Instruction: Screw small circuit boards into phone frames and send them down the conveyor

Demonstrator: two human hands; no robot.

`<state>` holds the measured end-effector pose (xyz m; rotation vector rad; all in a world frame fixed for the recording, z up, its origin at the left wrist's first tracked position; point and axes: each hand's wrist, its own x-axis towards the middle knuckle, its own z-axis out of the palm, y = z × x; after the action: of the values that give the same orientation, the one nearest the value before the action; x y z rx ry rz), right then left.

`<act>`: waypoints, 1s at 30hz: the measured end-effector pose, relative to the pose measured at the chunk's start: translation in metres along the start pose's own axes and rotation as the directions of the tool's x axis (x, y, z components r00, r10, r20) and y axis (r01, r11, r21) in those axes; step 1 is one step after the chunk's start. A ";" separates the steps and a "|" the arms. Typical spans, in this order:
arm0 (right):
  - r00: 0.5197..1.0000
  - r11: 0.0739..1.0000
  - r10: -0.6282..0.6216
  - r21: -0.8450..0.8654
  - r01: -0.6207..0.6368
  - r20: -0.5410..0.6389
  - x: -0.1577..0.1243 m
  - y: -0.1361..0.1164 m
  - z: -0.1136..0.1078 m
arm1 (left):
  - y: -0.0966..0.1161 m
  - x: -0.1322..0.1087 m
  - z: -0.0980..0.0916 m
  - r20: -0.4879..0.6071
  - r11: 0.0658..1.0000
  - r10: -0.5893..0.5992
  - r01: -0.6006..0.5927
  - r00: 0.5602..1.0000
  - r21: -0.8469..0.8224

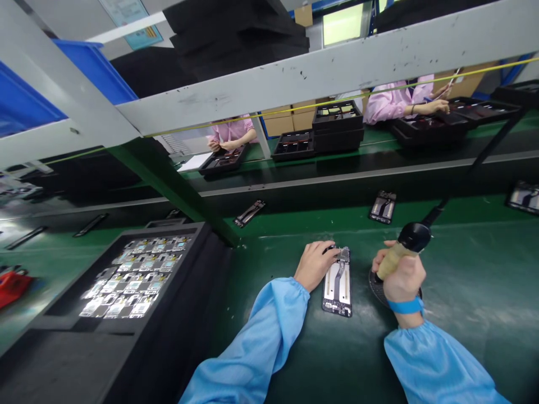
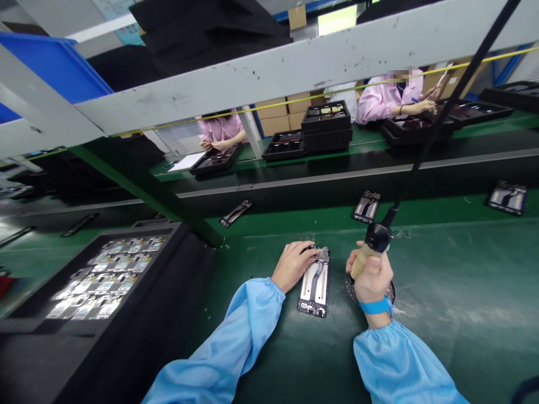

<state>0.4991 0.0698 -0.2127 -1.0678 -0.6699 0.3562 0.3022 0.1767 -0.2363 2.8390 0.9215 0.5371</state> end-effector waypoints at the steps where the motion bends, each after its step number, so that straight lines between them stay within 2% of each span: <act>1: 1.000 1.000 0.004 0.003 -0.004 -0.002 0.000 0.000 0.000 | -0.001 -0.002 0.001 0.001 1.000 -0.003 0.003 1.000 -0.019; 7: 1.000 1.000 0.009 0.008 -0.009 -0.002 0.000 -0.001 0.000 | -0.003 -0.009 0.004 0.035 0.993 0.020 -0.015 0.999 -0.115; 22: 1.000 1.000 -0.007 0.014 0.007 0.015 0.000 0.002 -0.002 | 0.003 -0.006 0.004 0.073 0.988 -0.064 0.074 0.995 -0.135; 30: 1.000 0.999 -0.011 -0.036 0.011 0.011 0.000 0.002 -0.002 | 0.015 -0.020 0.009 0.022 0.989 -0.020 0.022 1.000 -0.147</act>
<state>0.5004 0.0691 -0.2150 -1.0967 -0.6936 0.3417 0.2988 0.1531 -0.2478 2.6954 0.8691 0.5489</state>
